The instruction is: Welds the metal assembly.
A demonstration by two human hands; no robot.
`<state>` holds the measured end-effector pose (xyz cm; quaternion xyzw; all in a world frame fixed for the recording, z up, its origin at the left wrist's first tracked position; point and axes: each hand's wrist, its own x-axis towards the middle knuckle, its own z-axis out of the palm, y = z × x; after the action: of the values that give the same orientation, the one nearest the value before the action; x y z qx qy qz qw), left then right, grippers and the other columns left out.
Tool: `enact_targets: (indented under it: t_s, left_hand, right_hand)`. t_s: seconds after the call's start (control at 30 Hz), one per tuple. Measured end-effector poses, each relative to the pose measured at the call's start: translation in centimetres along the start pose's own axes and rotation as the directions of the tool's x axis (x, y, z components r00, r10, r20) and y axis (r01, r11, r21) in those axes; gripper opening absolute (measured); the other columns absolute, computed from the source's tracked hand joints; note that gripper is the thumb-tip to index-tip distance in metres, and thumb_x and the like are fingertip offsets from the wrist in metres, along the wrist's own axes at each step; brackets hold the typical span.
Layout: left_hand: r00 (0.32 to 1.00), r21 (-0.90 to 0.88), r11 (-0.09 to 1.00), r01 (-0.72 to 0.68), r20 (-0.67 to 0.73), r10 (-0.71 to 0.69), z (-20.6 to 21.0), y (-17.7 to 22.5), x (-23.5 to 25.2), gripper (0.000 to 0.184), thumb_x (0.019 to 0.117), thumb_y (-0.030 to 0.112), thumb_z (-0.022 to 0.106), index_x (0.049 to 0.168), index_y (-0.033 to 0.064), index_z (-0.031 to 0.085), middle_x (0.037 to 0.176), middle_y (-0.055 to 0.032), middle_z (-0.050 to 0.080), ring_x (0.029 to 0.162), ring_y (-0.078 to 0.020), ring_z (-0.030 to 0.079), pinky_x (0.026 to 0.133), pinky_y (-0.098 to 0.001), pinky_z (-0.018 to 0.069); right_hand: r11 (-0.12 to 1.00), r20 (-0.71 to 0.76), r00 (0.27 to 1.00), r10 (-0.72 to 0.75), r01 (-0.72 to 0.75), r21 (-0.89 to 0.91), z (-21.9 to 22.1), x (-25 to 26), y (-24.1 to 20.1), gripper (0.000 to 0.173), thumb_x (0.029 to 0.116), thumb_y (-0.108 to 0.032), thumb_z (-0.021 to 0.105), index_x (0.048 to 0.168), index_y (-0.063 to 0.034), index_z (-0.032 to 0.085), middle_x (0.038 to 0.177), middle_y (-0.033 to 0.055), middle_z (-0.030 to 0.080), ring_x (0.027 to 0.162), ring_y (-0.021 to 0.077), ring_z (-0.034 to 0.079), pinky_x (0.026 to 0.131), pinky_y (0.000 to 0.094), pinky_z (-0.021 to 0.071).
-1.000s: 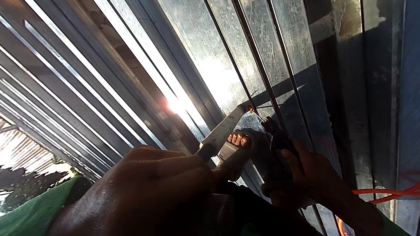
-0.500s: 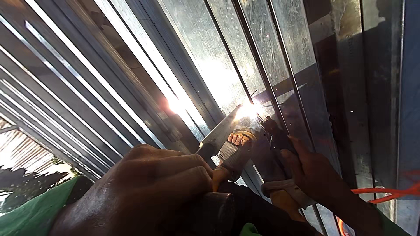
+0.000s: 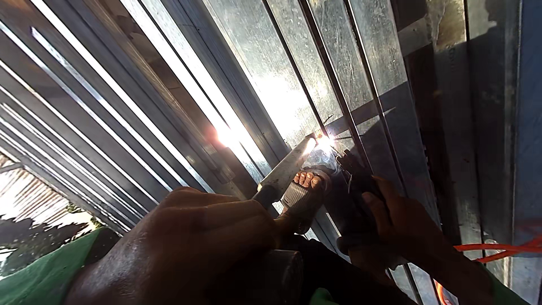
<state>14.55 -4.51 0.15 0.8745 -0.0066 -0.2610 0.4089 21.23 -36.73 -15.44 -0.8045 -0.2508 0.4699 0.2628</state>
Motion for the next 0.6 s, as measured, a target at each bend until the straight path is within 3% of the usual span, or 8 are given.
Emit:
enact_targets:
  t_s: [0.27,0.47,0.6]
  left_hand:
    - [1.000,0.036,0.999,-0.002,0.010,0.002,-0.09,-0.03,-0.03,0.025,0.0942,0.043,0.064,0.085,0.0193,0.060,0.072,0.0056,0.058,0.065,-0.0055,0.055,0.054,-0.0249,0.0407]
    - [1.000,-0.013,1.000,-0.005,-0.019,0.005,-0.01,0.03,-0.06,0.024,0.0958,0.041,0.063,0.087,0.0179,0.061,0.079,0.0034,0.064,0.073,-0.0056,0.062,0.060,-0.0240,0.0478]
    - [1.000,0.056,0.998,0.019,-0.007,-0.018,0.09,0.11,-0.25,0.024,0.0922,0.043,0.067,0.085,0.0208,0.061,0.072,0.0066,0.058,0.065,-0.0046,0.054,0.055,-0.0249,0.0398]
  right_hand:
    - [1.000,0.016,1.000,-0.001,0.001,-0.003,0.06,0.02,0.06,0.061,0.1077,-0.051,0.032,0.136,-0.0036,0.059,0.060,0.0010,0.058,0.050,0.0183,0.059,0.044,0.0379,0.0479]
    - [1.000,0.003,1.000,-0.012,0.012,0.009,0.11,0.04,0.11,0.059,0.1075,-0.051,0.032,0.133,-0.0055,0.059,0.060,-0.0006,0.057,0.049,0.0172,0.057,0.043,0.0374,0.0468]
    - [1.000,0.023,1.000,0.004,-0.004,0.006,0.04,0.02,0.00,0.060,0.1075,-0.051,0.033,0.135,-0.0038,0.058,0.060,0.0015,0.059,0.049,0.0186,0.059,0.044,0.0395,0.0485]
